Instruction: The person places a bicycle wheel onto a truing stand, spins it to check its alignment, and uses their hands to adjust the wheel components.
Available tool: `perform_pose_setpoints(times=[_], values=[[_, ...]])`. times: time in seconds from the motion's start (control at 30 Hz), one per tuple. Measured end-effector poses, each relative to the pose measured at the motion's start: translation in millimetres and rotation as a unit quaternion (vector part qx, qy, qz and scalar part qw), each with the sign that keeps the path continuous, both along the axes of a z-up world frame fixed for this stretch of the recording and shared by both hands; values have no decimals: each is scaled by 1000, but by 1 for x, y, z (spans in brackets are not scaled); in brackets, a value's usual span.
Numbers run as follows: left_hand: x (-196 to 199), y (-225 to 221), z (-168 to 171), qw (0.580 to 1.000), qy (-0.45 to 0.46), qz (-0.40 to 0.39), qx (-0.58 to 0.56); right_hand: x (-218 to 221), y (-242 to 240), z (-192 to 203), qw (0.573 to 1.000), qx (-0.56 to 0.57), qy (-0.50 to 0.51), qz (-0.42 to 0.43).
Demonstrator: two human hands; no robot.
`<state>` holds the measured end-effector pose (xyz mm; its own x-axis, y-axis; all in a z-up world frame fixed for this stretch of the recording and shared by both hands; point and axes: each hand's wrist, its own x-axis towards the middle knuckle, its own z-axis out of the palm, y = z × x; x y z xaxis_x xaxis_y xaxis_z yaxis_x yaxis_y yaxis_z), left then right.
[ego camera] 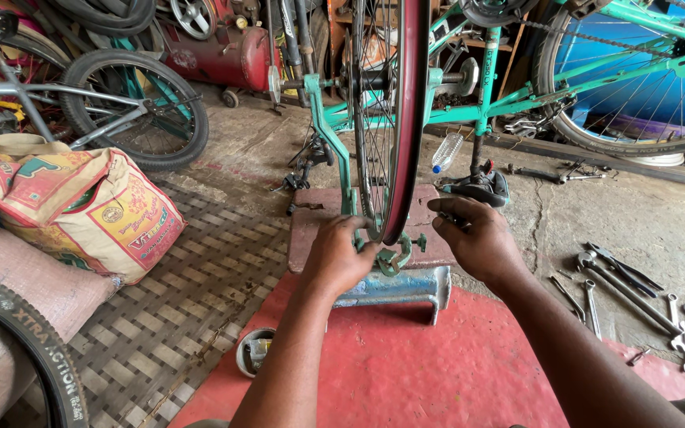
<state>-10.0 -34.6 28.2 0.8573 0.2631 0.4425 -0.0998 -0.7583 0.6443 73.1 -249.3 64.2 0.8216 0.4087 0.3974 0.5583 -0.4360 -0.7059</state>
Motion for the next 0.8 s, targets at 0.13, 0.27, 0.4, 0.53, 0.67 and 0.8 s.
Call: perform_pose_setpoints(times=[0.13,0.27,0.4,0.53,0.67,0.8], values=[[-3,-21,11,993,121,-10,-10,15,9,14,996,60,61,-14],[-11,-57,3,992,-13,88,94,48,16,45,989,119,37,80],[-4,-83,-14,967,-44,199,152,77,16,62,993,-66,-84,45],[14,-79,-23,960,11,235,153,102,16,47,998,25,-53,38],[20,-67,-27,961,-5,204,185,129,23,33,997,20,-61,36],[21,-45,-30,954,-88,161,235,143,35,20,998,3,-7,62]])
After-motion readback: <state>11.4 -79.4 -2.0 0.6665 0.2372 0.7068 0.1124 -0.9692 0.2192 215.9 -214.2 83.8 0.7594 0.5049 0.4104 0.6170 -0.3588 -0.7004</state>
